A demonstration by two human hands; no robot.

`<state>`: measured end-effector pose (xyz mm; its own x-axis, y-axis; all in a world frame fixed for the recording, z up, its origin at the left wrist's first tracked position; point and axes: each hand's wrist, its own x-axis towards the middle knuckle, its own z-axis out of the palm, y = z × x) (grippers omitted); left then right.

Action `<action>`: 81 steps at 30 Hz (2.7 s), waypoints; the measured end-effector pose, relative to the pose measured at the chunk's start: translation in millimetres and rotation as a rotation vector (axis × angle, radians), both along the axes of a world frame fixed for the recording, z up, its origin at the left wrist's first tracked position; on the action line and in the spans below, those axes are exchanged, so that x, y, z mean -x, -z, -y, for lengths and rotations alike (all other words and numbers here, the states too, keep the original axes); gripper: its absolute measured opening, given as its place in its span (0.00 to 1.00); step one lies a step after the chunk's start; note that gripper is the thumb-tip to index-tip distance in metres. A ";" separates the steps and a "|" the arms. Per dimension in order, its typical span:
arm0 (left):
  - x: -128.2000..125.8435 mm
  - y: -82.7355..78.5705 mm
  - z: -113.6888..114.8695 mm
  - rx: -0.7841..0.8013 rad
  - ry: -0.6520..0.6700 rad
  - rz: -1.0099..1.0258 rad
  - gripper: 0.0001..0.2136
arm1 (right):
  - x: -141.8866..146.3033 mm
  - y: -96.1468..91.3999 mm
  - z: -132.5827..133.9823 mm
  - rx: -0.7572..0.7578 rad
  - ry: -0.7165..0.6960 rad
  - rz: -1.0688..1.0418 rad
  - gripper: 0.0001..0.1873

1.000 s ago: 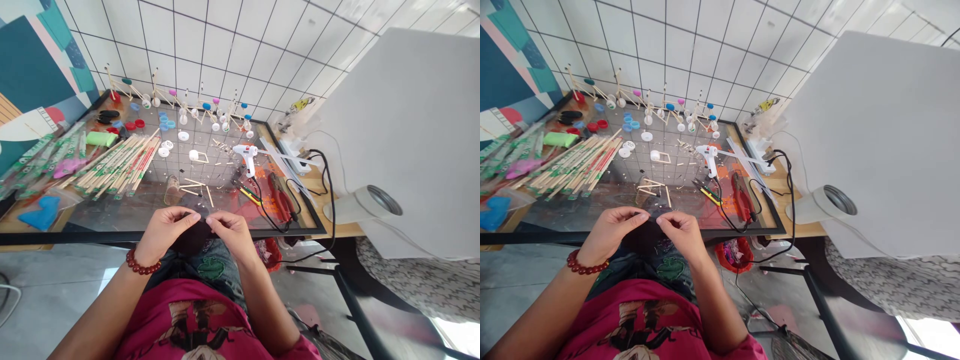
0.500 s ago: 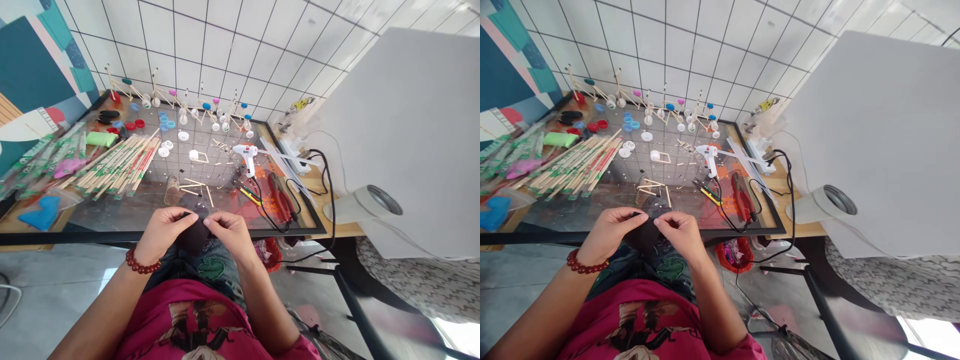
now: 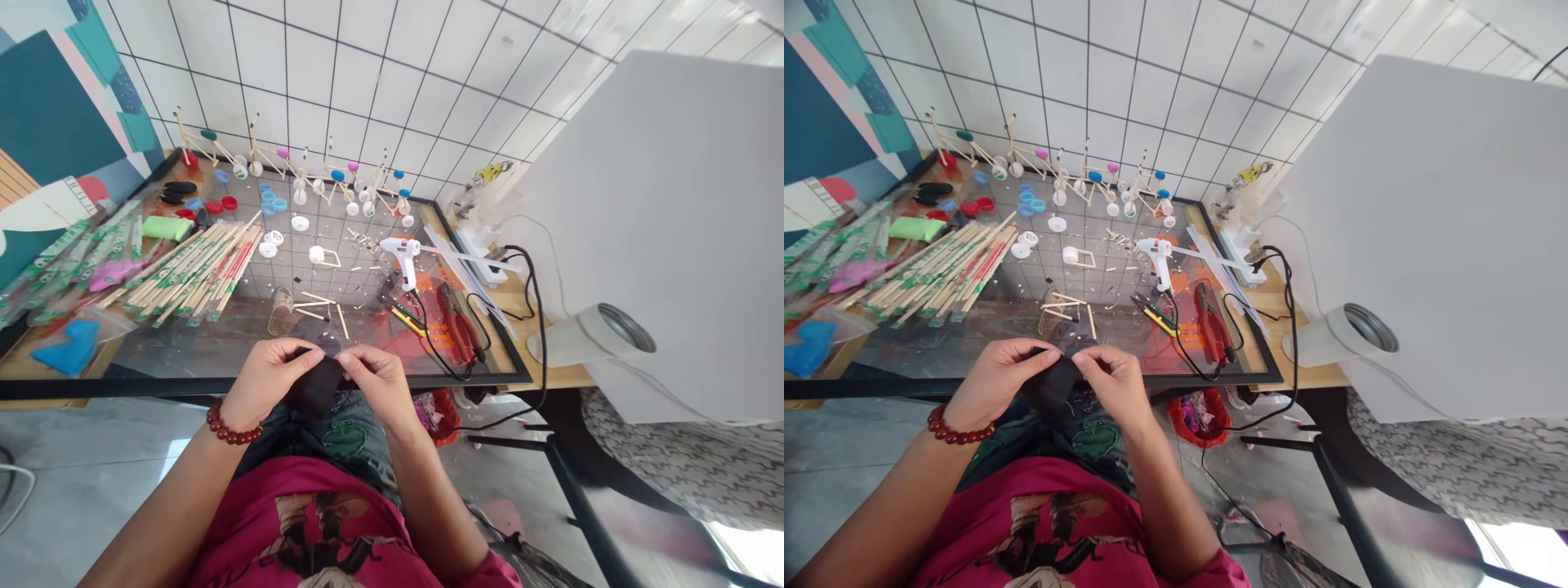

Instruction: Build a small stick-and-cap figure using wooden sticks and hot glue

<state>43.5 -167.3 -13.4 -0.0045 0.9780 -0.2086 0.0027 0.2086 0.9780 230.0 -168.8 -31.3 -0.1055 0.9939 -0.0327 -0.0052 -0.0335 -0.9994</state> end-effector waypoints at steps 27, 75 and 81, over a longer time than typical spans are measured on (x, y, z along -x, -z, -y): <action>-3.3 0.0 -0.3 0.086 -0.100 0.147 0.16 | -0.3 6.1 -3.1 0.038 0.135 -0.157 0.19; 12.0 -5.5 18.5 0.209 0.457 0.662 0.22 | 8.3 -14.7 17.5 -0.293 -0.341 -0.100 0.24; 9.8 -5.1 19.8 0.214 0.429 0.657 0.21 | 9.7 -14.0 23.4 -0.191 -0.287 -0.155 0.24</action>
<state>33.8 -187.2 -8.3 0.5503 0.8052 -0.2208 -0.4360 0.5026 0.7465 220.3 -192.1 -17.3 -0.3694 0.9099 0.1889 -0.1744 0.1317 -0.9758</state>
